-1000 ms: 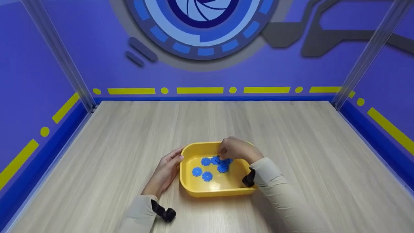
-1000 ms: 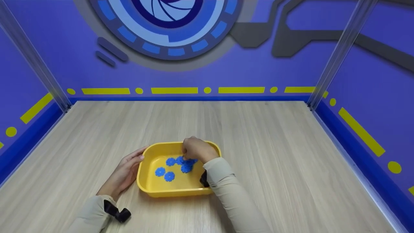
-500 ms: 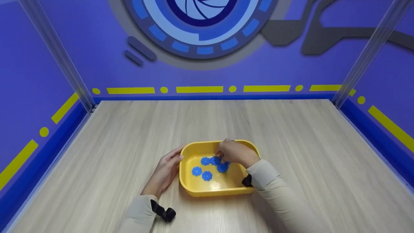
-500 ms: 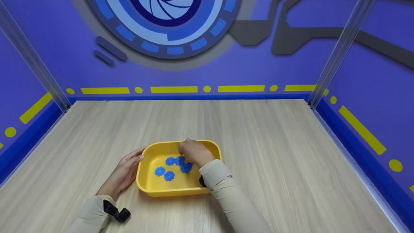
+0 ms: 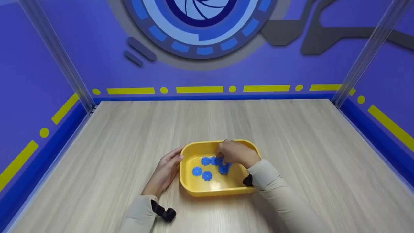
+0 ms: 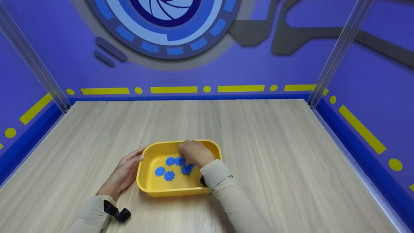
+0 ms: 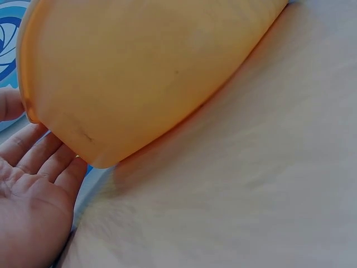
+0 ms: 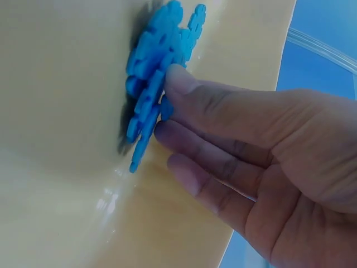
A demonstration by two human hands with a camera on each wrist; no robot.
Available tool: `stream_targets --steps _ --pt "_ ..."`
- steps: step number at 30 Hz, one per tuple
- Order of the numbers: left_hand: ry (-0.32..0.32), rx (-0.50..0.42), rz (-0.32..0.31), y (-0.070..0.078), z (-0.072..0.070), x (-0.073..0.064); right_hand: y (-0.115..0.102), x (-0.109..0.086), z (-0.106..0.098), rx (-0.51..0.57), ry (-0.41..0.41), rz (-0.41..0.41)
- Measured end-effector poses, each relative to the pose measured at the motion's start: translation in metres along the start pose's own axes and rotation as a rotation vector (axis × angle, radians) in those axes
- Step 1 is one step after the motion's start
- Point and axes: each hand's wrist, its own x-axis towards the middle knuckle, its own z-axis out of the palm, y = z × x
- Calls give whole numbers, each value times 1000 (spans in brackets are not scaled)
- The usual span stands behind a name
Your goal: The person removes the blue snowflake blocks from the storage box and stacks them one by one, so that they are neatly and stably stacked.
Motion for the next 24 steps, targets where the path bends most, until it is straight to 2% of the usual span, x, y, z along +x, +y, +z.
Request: stream_targets --steps 4,8,16,24 --pt "-12 9 17 0 0 0 1 -1 -1 -11 -10 -8" --pt "-5 17 9 0 1 0 2 -2 -3 -10 -22 -21" --pt "25 20 -4 0 2 0 6 -6 -11 -4 -17 -103" --pt "25 29 13 0 2 1 10 -12 -22 60 -33 -40"
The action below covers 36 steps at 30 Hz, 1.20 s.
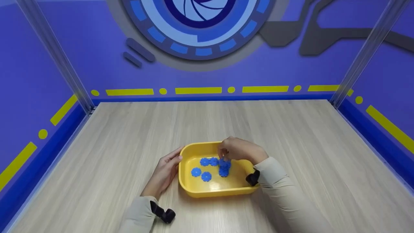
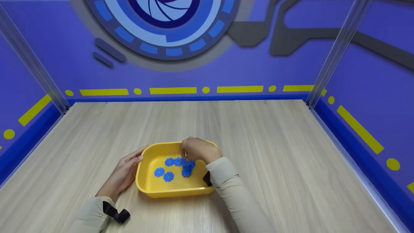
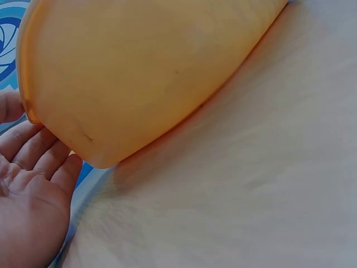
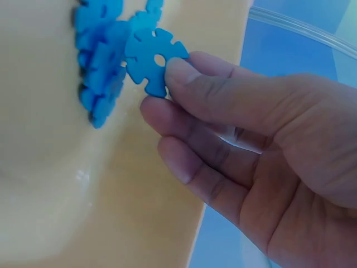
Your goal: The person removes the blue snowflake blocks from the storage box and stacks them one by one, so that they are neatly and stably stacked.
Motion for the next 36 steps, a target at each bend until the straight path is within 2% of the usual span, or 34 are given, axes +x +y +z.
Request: stream_targets --steps 7,13,18,25,30,36 --pt "11 -2 -9 1 0 0 4 -10 -15 54 24 20" --pt "23 -4 -17 1 1 0 9 -23 -28 93 80 9" --pt "30 1 -15 0 2 0 19 -37 -33 135 172 9" --pt "0 -3 10 0 1 -1 41 -56 -32 189 339 3" --pt "10 7 7 0 1 0 59 -68 -25 259 423 37" --pt "16 -4 2 -1 1 0 78 -83 -16 311 521 126"
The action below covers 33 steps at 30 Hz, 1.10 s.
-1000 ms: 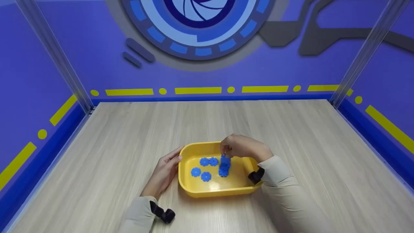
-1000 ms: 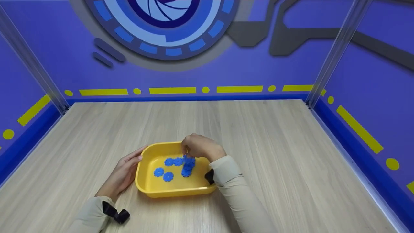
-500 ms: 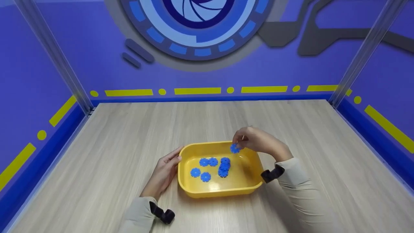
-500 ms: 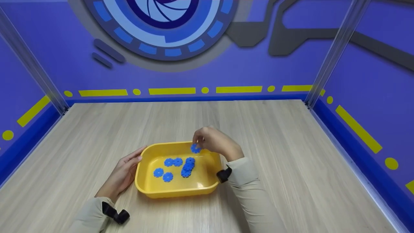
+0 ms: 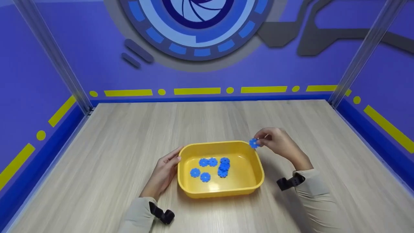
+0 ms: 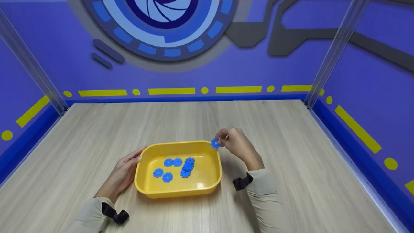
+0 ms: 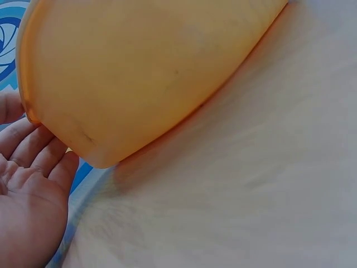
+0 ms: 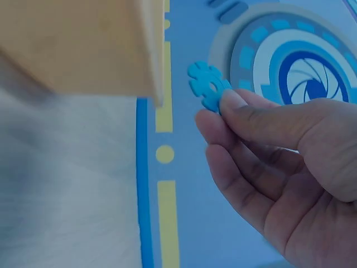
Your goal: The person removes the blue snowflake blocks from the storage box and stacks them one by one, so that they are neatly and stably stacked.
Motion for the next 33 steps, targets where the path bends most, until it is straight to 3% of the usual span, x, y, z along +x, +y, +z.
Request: stream_targets --steps 9,22,33 --pt "2 1 -2 0 0 0 26 -15 -2 16 47 94" --pt "37 -5 -11 2 0 0 55 -30 -6 56 23 235" --pt "40 0 -7 1 0 1 75 -35 -3 -3 -15 292"
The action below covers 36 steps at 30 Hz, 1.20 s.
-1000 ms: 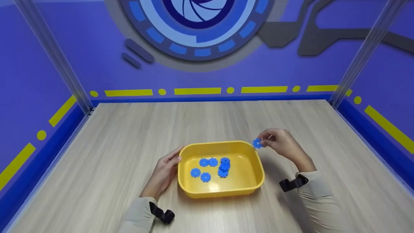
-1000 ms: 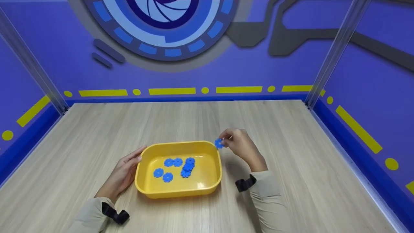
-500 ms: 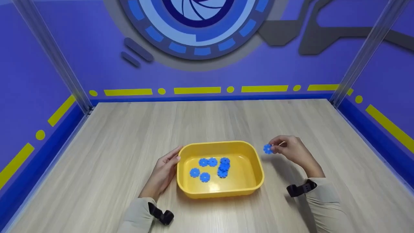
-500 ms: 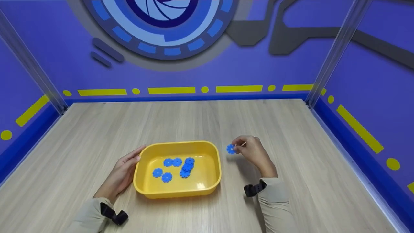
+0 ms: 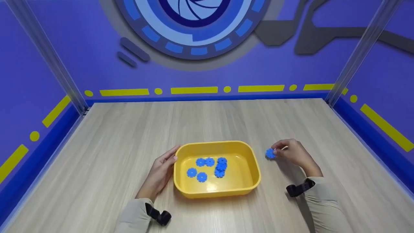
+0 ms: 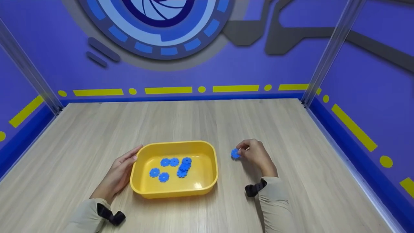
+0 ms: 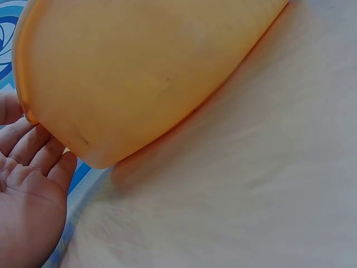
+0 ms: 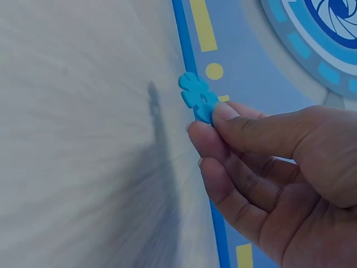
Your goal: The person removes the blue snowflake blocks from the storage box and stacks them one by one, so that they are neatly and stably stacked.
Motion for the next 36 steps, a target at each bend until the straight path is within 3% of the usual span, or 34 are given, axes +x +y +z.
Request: stream_targets --steps 10,19,26,36 --pt "3 7 -1 4 -1 0 2 4 3 33 -53 68" --pt "0 -4 -29 -2 0 -4 7 -3 7 73 -97 166" --pt "-2 -8 -8 -4 -1 -4 5 -3 5 83 -101 197" --pt "-16 6 -6 1 1 0 -7 0 -3 -20 -72 120"
